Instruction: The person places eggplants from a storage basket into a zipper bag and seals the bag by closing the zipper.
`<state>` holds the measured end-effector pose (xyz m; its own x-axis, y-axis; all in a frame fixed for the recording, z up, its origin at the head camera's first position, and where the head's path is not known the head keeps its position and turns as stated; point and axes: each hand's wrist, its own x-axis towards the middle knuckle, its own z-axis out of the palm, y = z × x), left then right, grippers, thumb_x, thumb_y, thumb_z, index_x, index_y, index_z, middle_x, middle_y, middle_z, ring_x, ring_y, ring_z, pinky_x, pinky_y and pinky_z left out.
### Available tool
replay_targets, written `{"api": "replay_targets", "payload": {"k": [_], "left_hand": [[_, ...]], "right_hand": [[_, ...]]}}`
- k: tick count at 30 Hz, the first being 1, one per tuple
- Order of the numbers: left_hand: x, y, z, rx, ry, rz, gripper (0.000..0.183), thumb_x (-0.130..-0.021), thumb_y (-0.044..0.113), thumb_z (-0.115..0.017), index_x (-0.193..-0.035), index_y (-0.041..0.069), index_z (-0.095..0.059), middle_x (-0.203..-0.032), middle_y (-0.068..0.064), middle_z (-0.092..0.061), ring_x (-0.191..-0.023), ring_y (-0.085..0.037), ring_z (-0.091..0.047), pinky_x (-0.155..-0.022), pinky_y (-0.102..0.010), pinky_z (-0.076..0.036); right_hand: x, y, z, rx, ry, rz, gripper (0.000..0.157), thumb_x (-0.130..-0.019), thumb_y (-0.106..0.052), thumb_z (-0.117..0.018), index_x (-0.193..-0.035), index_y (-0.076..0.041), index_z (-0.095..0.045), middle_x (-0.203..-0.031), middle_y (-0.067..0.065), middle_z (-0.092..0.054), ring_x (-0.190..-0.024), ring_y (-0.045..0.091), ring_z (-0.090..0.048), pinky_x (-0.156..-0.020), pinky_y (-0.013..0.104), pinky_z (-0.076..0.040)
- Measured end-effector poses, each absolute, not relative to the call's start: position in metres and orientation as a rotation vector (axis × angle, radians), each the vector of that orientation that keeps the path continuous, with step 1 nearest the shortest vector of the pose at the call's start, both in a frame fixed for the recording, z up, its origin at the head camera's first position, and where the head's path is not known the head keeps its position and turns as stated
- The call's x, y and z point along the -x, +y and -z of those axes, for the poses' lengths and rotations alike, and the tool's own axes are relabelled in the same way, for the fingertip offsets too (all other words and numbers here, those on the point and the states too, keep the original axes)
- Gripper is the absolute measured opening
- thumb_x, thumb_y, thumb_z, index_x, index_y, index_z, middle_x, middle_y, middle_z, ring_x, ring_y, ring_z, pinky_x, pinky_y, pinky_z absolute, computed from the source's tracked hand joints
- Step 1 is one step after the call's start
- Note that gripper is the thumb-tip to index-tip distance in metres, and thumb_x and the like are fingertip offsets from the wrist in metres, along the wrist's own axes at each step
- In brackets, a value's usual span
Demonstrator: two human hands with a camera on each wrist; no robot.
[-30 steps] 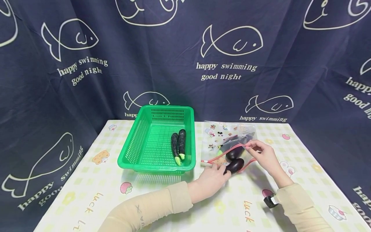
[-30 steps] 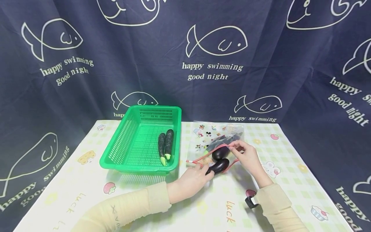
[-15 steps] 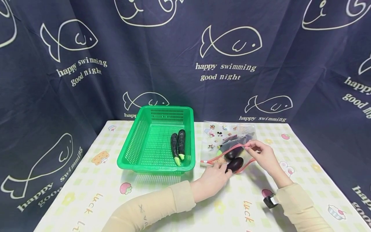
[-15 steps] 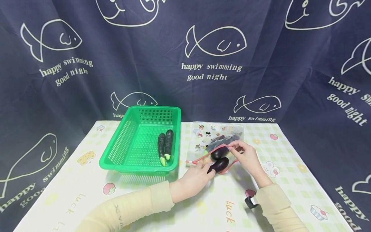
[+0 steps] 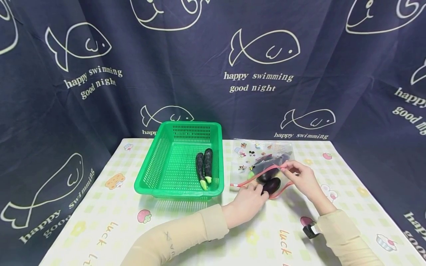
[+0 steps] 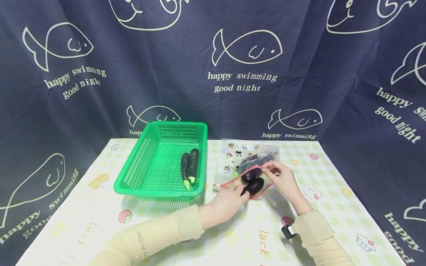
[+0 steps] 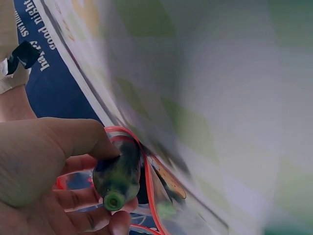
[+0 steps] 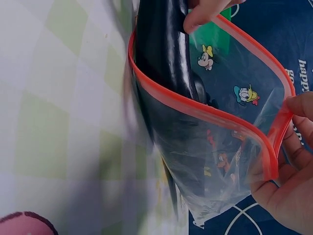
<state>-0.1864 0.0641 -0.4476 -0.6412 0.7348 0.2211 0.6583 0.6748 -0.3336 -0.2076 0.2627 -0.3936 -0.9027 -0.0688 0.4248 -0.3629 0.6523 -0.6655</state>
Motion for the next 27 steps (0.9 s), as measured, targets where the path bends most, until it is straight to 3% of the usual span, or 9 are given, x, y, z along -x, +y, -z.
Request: {"api": "replay_targets", "payload": {"k": [11, 19, 27], "left_hand": [[0.189, 0.073, 0.445, 1.082, -2.574, -0.321, 0.016, -0.091, 0.026, -0.058, -0.108, 0.024, -0.055, -0.098, 0.002, -0.054, -0.087, -0.015, -0.053, -0.068, -0.027, -0.047], [0.191, 0.081, 0.446, 1.048, -2.646, -0.32, 0.022, -0.093, 0.026, -0.057, -0.114, 0.025, -0.054, -0.103, 0.002, -0.053, -0.083, -0.016, -0.053, -0.06, -0.026, -0.045], [0.195, 0.089, 0.448, 1.01, -2.66, -0.325, 0.02, -0.094, 0.026, -0.055, -0.114, 0.025, -0.054, -0.105, 0.001, -0.054, -0.088, -0.015, -0.054, -0.061, -0.027, -0.047]], "right_hand": [[0.204, 0.26, 0.388, -0.342, -2.512, -1.112, 0.011, -0.086, -0.004, -0.065, -0.096, 0.002, -0.066, -0.091, 0.019, -0.066, -0.068, 0.006, -0.059, -0.065, 0.014, -0.044], [0.206, 0.259, 0.388, -0.345, -2.507, -1.109, 0.01, -0.086, -0.003, -0.065, -0.094, 0.002, -0.066, -0.092, 0.018, -0.066, -0.067, 0.006, -0.058, -0.064, 0.014, -0.044], [0.206, 0.259, 0.388, -0.371, -2.501, -1.106, 0.009, -0.086, -0.001, -0.064, -0.094, 0.002, -0.066, -0.093, 0.019, -0.066, -0.067, 0.005, -0.058, -0.063, 0.014, -0.044]]}}
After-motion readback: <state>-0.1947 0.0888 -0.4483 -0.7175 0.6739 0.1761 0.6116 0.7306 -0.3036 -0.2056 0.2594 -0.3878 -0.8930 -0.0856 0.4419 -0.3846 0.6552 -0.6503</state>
